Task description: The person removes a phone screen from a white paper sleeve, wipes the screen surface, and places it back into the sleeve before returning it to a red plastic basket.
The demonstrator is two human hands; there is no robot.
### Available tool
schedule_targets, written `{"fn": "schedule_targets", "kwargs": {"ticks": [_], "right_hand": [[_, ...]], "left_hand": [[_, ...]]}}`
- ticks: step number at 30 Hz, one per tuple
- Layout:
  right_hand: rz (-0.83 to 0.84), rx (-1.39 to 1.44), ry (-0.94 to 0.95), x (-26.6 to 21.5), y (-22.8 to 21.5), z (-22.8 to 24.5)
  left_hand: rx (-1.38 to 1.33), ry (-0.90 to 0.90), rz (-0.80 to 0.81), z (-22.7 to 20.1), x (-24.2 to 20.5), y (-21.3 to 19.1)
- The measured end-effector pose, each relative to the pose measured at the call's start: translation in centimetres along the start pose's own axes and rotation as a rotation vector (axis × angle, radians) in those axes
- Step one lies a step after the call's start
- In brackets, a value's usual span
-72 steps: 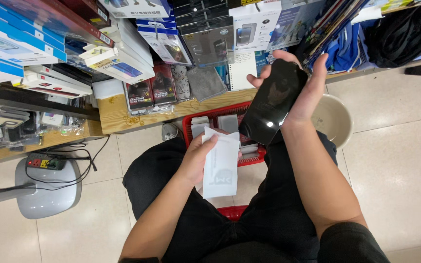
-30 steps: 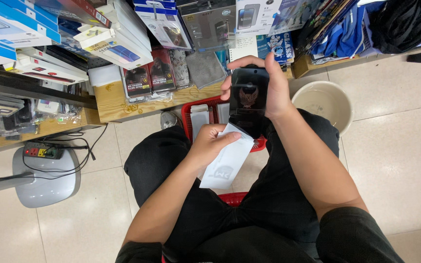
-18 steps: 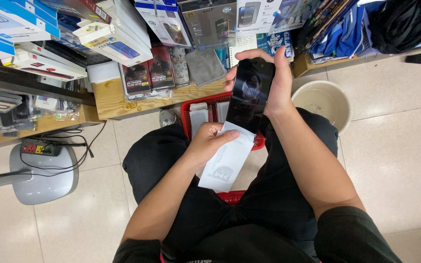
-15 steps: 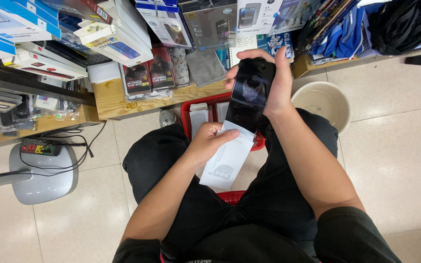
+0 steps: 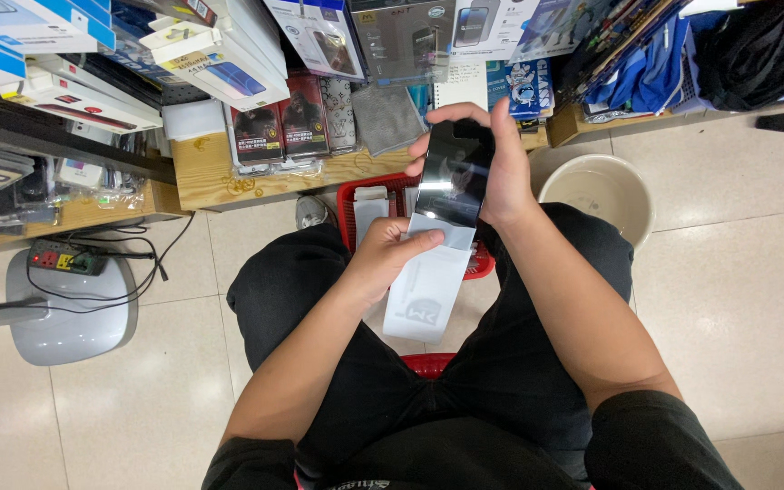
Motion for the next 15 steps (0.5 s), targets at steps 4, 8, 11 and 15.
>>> {"fn": "schedule_targets", "kwargs": {"ticks": [4,8,11,15], "right_hand": [[0.068,-0.012,0.018,-0.7,1.7,-1.8],[0.182,-0.071,0.013,-1.6,3.6,-3.4],[0.193,-0.166,-0.030,-1.9,4.3,-3.1],[0.129,-0.375,-0.215,0.9,-1.8,-4.2]], "left_hand": [[-0.011,0.023,-0.022,-1.0,0.1,-1.0],[-0.052,0.066,-0.076,-1.2,0.6,-2.7],[-0.051,0.090,-0.106,-0.7,1.5,-4.2],[0.038,0.165,-0.146,-0.9,1.7,-5.7]]}}
Point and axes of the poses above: each hand's wrist, its own x-axis towards the middle knuckle, its own y-axis out of the palm, z = x × y, the point moved 8 cm from there along x, towards the middle knuckle, and after that the axes turned 4 degrees about -z, right-handed, at the moved point
